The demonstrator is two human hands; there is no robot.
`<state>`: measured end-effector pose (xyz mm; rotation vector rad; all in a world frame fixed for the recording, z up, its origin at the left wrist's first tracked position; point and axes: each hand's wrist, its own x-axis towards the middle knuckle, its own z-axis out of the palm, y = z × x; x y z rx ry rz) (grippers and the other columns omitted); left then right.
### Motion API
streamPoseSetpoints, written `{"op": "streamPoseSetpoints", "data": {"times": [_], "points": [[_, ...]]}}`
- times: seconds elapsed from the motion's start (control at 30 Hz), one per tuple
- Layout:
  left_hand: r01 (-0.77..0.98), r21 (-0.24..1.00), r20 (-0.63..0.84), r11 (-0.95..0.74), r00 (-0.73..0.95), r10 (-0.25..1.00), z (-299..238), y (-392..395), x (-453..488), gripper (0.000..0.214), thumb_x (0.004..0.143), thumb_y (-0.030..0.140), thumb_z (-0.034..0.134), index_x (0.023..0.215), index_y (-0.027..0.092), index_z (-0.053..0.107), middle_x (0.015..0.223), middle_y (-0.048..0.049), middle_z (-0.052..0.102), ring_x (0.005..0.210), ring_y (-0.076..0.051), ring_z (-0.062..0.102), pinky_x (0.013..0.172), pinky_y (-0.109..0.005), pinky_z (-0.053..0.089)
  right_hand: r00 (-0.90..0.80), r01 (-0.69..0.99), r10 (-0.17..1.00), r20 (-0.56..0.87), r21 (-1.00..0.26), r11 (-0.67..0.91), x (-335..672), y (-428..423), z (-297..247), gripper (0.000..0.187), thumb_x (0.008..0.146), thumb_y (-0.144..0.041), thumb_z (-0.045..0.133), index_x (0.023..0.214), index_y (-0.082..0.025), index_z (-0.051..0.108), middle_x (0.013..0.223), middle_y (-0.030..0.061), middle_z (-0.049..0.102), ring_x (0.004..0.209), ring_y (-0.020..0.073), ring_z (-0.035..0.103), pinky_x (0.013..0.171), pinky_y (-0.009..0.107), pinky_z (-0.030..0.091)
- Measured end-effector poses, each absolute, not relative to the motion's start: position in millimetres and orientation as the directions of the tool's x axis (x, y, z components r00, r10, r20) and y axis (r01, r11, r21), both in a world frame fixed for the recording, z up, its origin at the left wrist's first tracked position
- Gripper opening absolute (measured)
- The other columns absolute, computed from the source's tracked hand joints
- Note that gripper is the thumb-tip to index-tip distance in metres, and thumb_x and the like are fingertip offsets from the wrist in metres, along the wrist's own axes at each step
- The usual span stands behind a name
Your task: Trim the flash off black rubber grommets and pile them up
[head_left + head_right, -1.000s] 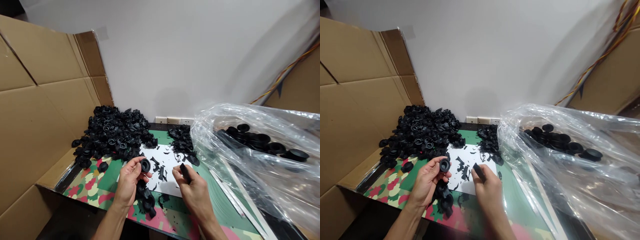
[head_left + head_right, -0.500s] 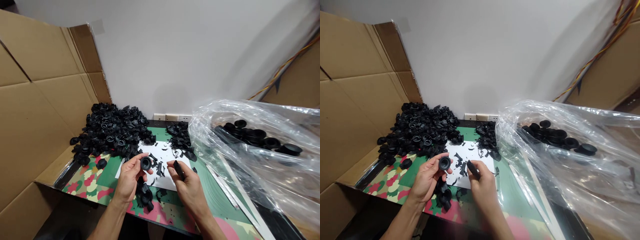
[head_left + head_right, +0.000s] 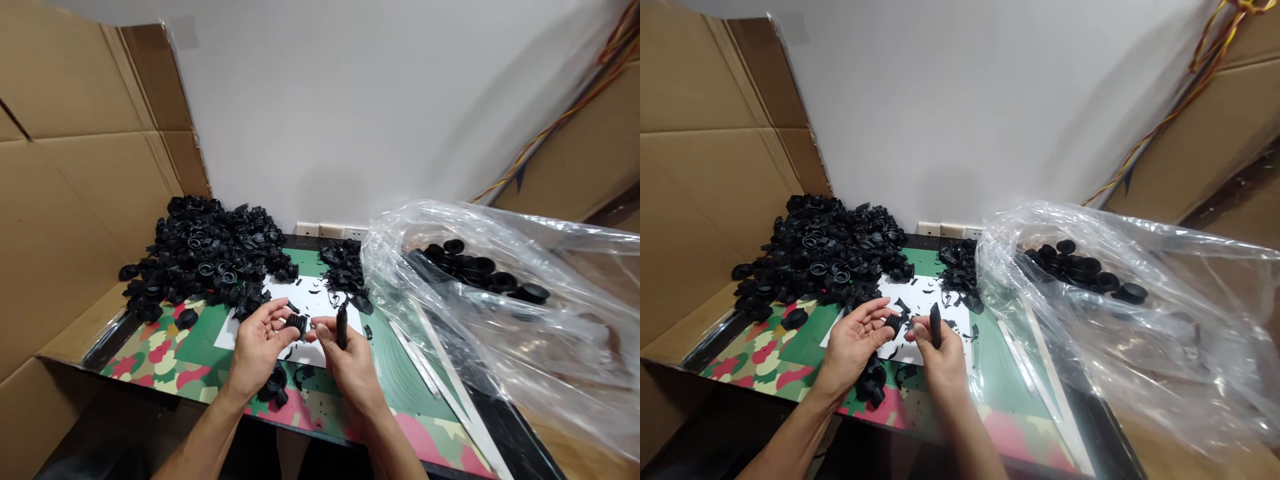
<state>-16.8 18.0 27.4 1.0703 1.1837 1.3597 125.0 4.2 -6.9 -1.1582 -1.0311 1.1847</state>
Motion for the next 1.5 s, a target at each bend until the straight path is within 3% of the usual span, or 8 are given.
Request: {"op": "streamPoseSetpoints", "data": {"times": [0.1,0.23,0.63,0.97,1.2,1.4,1.5], "points": [[-0.205,0.977,-0.073,0.059,-0.063,0.995,29,18,-14,0.049,0.058,0.041,0.081,0.095,0.011,0.069,0.064,-0.0031,0.066,0.048,-0.009,0.056,0.039,-0.016,0.038,0.108,-0.188,0.993,-0.044,-0.982,-0.023,123,3,-11,0.044,0.073,-0.052,0.066,0.096,-0.015,0.064,0.074,0.0059,0.069,0.049,0.0114,0.048,0.045,0.023,0.033],[-0.313,0.938,-0.152,0.147,0.009,0.988,30,19,-14,0.055,0.063,0.057,0.073,0.09,0.008,0.067,0.049,-0.0034,0.061,0.042,-0.009,0.053,0.034,-0.014,0.03,0.094,-0.15,0.995,-0.032,-0.988,-0.018,122,-1,-11,0.041,0.073,-0.051,0.067,0.092,-0.015,0.066,0.076,0.0064,0.069,0.049,0.0108,0.047,0.044,0.023,0.032],[-0.379,0.911,-0.166,0.166,0.031,0.986,29,17,-14,0.053,0.061,0.062,0.072,0.072,0.011,0.062,0.051,-0.0031,0.061,0.04,-0.007,0.051,0.031,-0.012,0.028,0.024,-0.046,0.996,0.091,-0.995,0.092,116,-8,5,0.023,0.078,-0.04,0.061,0.082,-0.018,0.068,0.078,0.005,0.068,0.073,0.0198,0.059,0.067,0.031,0.045],[-0.37,0.915,-0.164,0.163,0.03,0.986,30,16,-14,0.056,0.059,0.064,0.071,0.072,0.011,0.06,0.048,-0.0022,0.059,0.04,-0.008,0.051,0.032,-0.012,0.027,0.029,-0.064,0.996,0.082,-0.994,0.084,113,-11,10,0.023,0.077,-0.039,0.062,0.081,-0.018,0.068,0.071,0.0029,0.065,0.06,0.0151,0.052,0.055,0.027,0.044],[-0.367,0.914,-0.176,0.172,0.024,0.984,30,17,-14,0.056,0.058,0.066,0.071,0.069,0.012,0.059,0.05,-0.0026,0.06,0.041,-0.008,0.052,0.032,-0.013,0.027,0.048,-0.087,0.995,0.083,-0.992,0.087,112,-11,12,0.022,0.075,-0.039,0.063,0.08,-0.019,0.069,0.074,0.0042,0.067,0.066,0.0185,0.057,0.062,0.03,0.047],[-0.236,0.968,-0.101,0.09,-0.037,0.994,26,16,-16,0.051,0.067,0.06,0.068,0.082,0.011,0.067,0.051,-0.002,0.059,0.043,-0.009,0.049,0.035,-0.016,0.027,0.099,-0.071,0.993,0.06,-0.995,0.067,112,-10,6,0.032,0.075,-0.048,0.064,0.082,-0.017,0.069,0.07,0.0033,0.064,0.059,0.0154,0.052,0.055,0.027,0.043],[0.001,0.995,0.098,-0.098,-0.113,0.989,23,13,-17,0.041,0.066,0.047,0.075,0.091,0.014,0.07,0.068,-0.0044,0.065,0.055,-0.012,0.055,0.046,-0.02,0.038,0.126,-0.17,0.991,-0.039,-0.985,-0.017,112,-7,-1,0.042,0.073,-0.055,0.066,0.089,-0.016,0.067,0.068,0.0017,0.061,0.045,0.0085,0.039,0.042,0.023,0.032]]}}
